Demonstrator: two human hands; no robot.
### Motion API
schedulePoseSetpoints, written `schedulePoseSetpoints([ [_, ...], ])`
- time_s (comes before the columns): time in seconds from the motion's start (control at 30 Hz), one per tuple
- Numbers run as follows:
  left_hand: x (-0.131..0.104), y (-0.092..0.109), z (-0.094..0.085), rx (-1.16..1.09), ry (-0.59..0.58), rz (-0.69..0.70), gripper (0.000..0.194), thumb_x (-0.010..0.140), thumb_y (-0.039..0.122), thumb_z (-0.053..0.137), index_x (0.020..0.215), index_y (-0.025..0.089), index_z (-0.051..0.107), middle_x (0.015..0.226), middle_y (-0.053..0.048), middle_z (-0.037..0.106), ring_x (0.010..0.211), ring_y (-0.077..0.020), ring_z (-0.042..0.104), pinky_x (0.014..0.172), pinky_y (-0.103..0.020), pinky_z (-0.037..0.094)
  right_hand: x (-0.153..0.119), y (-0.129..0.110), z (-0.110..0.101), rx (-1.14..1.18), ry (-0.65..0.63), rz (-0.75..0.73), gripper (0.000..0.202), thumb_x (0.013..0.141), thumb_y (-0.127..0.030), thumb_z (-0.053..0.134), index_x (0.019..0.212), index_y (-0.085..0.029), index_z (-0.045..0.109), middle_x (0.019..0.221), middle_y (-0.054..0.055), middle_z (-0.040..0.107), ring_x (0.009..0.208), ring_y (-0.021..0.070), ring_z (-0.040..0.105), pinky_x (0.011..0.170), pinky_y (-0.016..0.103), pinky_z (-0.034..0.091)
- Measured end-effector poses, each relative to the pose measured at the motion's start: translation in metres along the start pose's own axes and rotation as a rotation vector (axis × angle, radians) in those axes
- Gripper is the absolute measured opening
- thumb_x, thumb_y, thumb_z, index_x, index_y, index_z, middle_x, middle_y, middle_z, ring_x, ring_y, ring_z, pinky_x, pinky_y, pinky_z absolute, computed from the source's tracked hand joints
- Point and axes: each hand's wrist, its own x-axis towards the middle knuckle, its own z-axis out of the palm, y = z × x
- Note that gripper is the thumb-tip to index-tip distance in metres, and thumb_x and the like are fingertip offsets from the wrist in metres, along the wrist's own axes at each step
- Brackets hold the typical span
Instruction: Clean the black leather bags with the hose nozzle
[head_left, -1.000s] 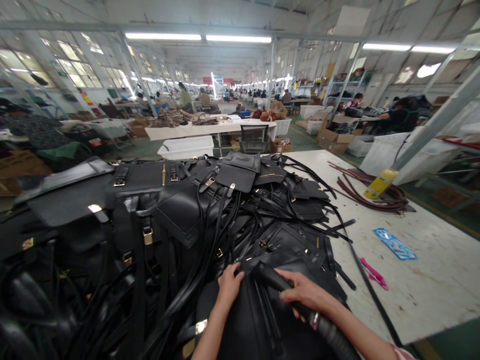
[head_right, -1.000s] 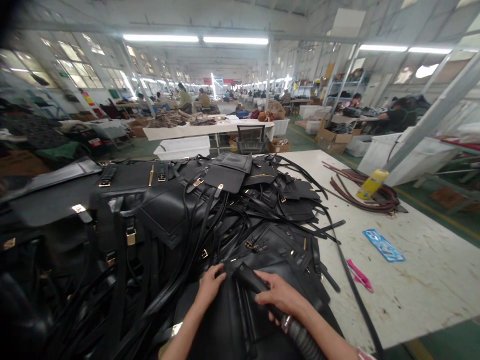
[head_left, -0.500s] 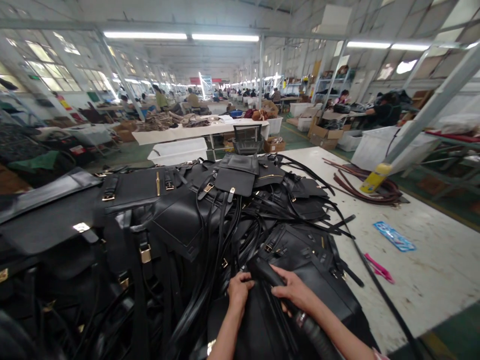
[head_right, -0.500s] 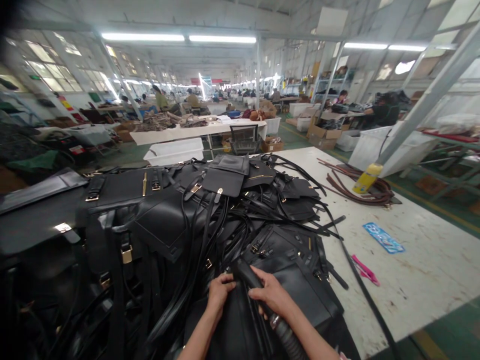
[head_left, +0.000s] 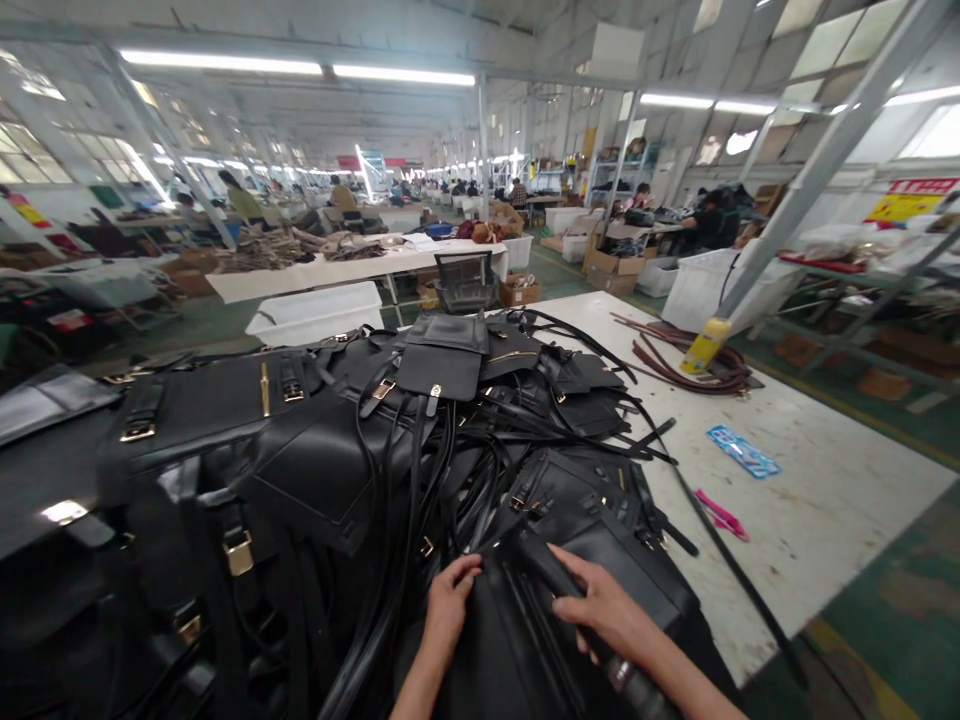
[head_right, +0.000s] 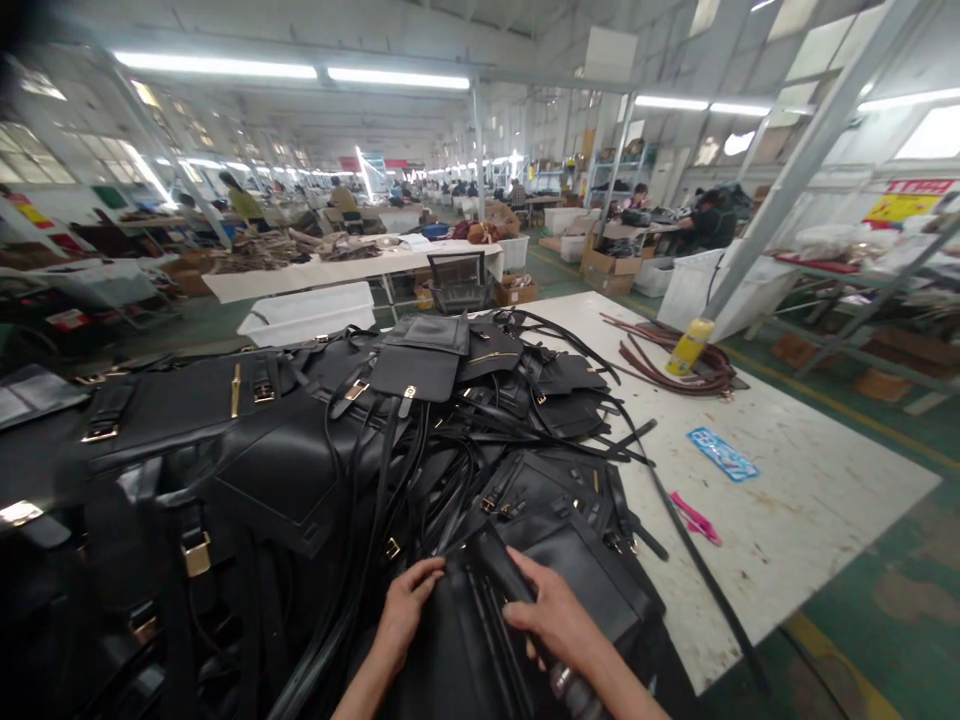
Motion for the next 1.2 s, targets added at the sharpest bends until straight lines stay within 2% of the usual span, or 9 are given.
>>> schedulePoseSetpoints([
  [0.1,0.012,0.006,-0.006,-0.048,-0.102,0.026,0.045,0.059,0.025,0.057,0.103,0.016,0.061,0.072,0.001,0.061,0.071,-0.0141,0.055,0.073,-0.027,0.040,-0.026,0.001,-0.012,0.028,-0.099,0.057,0.071,0.066,-0.014,0.050,0.132,-0.025,0.029,0.061,-0.005,0.060,0.033,0.0056,0.046,0.029,0.013,0.039],
  [0.2,0.023,0.012,-0.003,-0.080,-0.207,0.014,0.041,0.053,0.017,0.060,0.094,0.016,0.065,0.069,0.002,0.060,0.068,-0.0131,0.053,0.070,-0.026,0.040,-0.036,0.007,-0.010,0.113,-0.157,0.062,0.071,0.063,-0.012,0.052,0.130,-0.025,0.034,0.060,-0.005,0.059,0.033,0.0044,0.045,0.030,0.011,0.038],
  [0.3,0.027,0.016,0.003,-0.118,-0.284,-0.034,0.034,0.054,0.017,0.059,0.087,0.014,0.067,0.065,0.001,0.061,0.064,-0.0133,0.054,0.068,-0.027,0.041,-0.025,0.015,-0.003,0.207,-0.159,0.080,0.073,0.062,-0.013,0.052,0.131,-0.023,0.032,0.057,-0.005,0.059,0.034,0.0058,0.047,0.029,0.010,0.037],
  [0.43,0.025,0.019,0.005,-0.178,-0.359,-0.073,0.041,0.058,0.027,0.061,0.097,0.015,0.062,0.081,-0.004,0.066,0.075,-0.0167,0.059,0.073,-0.029,0.042,-0.002,0.021,0.002,0.286,-0.136,0.096,0.077,0.060,-0.016,0.054,0.132,-0.021,0.029,0.057,-0.003,0.060,0.036,0.0092,0.052,0.030,0.011,0.035],
  [0.7,0.042,0.029,0.009,-0.077,-0.347,-0.043,0.026,0.056,0.034,0.063,0.074,0.015,0.066,0.065,-0.001,0.063,0.068,-0.0174,0.058,0.070,-0.031,0.042,-0.013,0.005,0.009,0.272,-0.015,-0.013,0.072,0.064,-0.017,0.058,0.131,-0.022,0.032,0.065,-0.003,0.063,0.036,0.0062,0.047,0.034,0.015,0.040],
  [0.83,0.052,0.044,0.013,-0.025,-0.387,0.061,0.012,0.050,0.026,0.067,0.056,0.016,0.063,0.086,-0.004,0.063,0.084,-0.0191,0.055,0.079,-0.029,0.039,-0.036,0.003,0.004,0.286,0.055,-0.057,0.069,0.062,-0.013,0.058,0.128,-0.022,0.039,0.082,0.000,0.063,0.039,0.0040,0.047,0.035,0.013,0.038],
  [0.9,0.054,0.050,0.016,-0.018,-0.417,0.075,0.012,0.051,0.025,0.066,0.056,0.016,0.061,0.084,-0.003,0.063,0.078,-0.0170,0.055,0.073,-0.028,0.040,-0.044,0.004,0.002,0.291,0.087,-0.058,0.070,0.062,-0.010,0.056,0.128,-0.023,0.039,0.089,0.001,0.062,0.041,0.0040,0.048,0.036,0.014,0.038],
  [1.03,0.055,0.053,0.027,0.009,-0.451,0.054,0.015,0.054,0.026,0.065,0.059,0.015,0.057,0.051,0.005,0.050,0.051,-0.0088,0.044,0.053,-0.022,0.033,-0.053,0.006,0.002,0.254,0.143,-0.044,0.074,0.062,-0.008,0.052,0.131,-0.026,0.032,0.095,0.002,0.061,0.043,0.0048,0.048,0.037,0.015,0.038],
  [1.2,0.055,0.053,0.034,0.033,-0.486,0.035,0.018,0.052,0.028,0.067,0.057,0.014,0.056,0.047,0.006,0.046,0.047,-0.0072,0.039,0.048,-0.020,0.028,-0.047,0.010,0.005,0.228,0.147,-0.013,0.073,0.062,-0.009,0.051,0.130,-0.027,0.034,0.096,0.001,0.061,0.038,0.0027,0.046,0.034,0.014,0.036],
])
